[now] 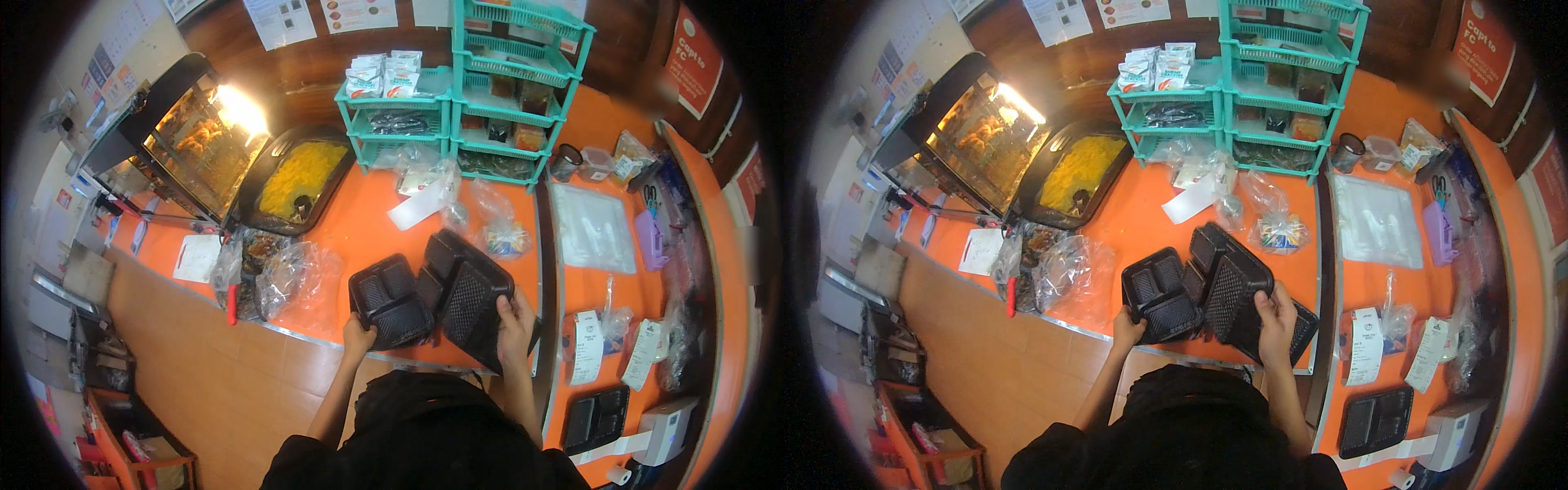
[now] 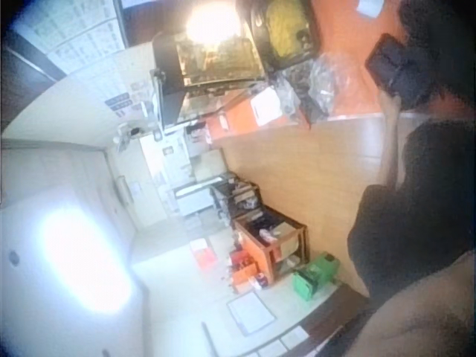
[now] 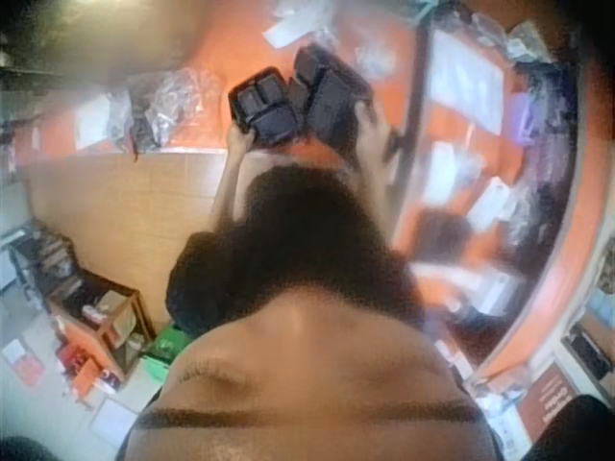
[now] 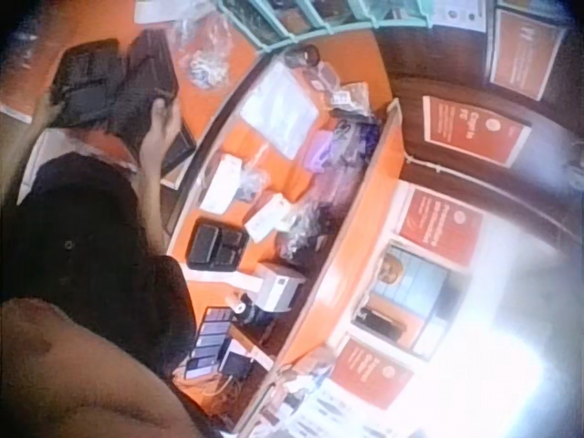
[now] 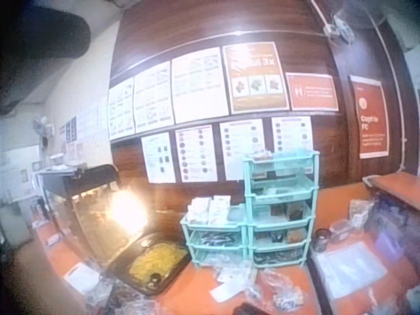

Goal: The person repeatedly picks up black plastic food containers, snaps lids onto bases, and places the assembled units on the counter. The person handles containers one at a time, turning them over and aligning lids before closing them.

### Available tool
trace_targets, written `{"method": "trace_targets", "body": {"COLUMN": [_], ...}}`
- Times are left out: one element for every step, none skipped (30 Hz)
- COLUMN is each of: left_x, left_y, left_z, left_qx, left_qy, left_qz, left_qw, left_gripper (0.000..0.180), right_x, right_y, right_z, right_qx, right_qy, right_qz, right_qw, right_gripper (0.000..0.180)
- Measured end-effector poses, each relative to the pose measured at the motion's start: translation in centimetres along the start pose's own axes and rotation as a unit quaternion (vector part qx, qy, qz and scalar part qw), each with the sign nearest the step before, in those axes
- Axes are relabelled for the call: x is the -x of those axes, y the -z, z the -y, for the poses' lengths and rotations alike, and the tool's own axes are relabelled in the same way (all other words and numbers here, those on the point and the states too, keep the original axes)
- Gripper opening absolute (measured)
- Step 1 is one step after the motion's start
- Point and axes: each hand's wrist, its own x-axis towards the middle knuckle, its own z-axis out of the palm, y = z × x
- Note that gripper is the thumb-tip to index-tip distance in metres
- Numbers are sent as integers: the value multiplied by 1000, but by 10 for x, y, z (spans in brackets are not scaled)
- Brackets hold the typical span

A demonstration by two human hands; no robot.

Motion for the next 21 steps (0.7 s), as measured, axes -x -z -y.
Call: {"method": "trace_targets", "body": {"left_x": [-1, -3, -5, -8, -7, -3, 0, 0, 0, -1, -4, -6, -8, -8, -7, -6, -5, -1, -2, 6, 16], "left_y": [0, -1, -1, -3, -1, 10, 22, 27, 29, 29, 29, 27, 26, 27, 26, 25, 24, 21, 11, 16, 23], "left_z": [-7, -4, -1, 1, -11, -36, -58, -72, -86, -99, -111, -122, -132, -143, -151, -158, -167, -176, -169, -191, -215], "left_qx": [-4, 51, 105, 159, 173, 186, 197, 225, 252, 278, 293, 309, 325, 368, 377, 386, 390, 430, 497, 534, 570], "left_qy": [4, -16, -35, -55, -58, -62, -65, -87, -109, -131, -130, -129, -127, -84, -58, -32, -9, 8, 39, 56, 75], "left_qz": [16, -21, -58, -94, -119, -142, -169, -186, -203, -219, -213, -207, -201, -124, -86, -48, -5, 39, 101, 144, 185], "left_qw": [1000, 998, 992, 981, 976, 970, 964, 953, 940, 926, 923, 919, 915, 918, 920, 921, 921, 902, 861, 831, 798], "left_gripper": [30, 25, 20, 15, 14, 13, 13, 17, 22, 26, 31, 35, 40, 51, 53, 55, 57, 63, 64, 65, 67], "right_x": [-1, -4, -6, -6, -5, -4, -3, -2, 0, 1, 2, 5, 9, 14, 18, 26, 32, 33, 25, 20, 21], "right_y": [2, 3, 4, 6, 9, 13, 15, 19, 24, 28, 27, 23, 19, 7, 14, 27, 32, 30, 22, 15, 9], "right_z": [-1, -4, -4, 0, 1, 2, 3, 4, 5, 5, 10, 20, 32, 45, 49, 50, 56, 59, 58, 54, 46], "right_qx": [-42, -86, -129, -151, -147, -144, -143, -151, -161, -170, -163, -155, -147, -135, -51, 35, 117, 225, 279, 334, 402], "right_qy": [-31, -60, -89, -112, -107, -100, -96, -86, -76, -66, -40, -13, 15, 75, 109, 142, 173, 233, 296, 353, 366], "right_qz": [-21, -40, -58, -57, -65, -75, -80, -79, -78, -77, -84, -91, -98, -146, -89, -32, 18, 72, 135, 193, 216], "right_qw": [998, 994, 986, 980, 981, 982, 982, 982, 981, 980, 982, 984, 984, 977, 989, 989, 978, 943, 904, 853, 811], "right_gripper": [20, 21, 21, 22, 22, 22, 22, 24, 25, 26, 26, 26, 26, 24, 22, 21, 20, 19, 19, 21, 23]}}
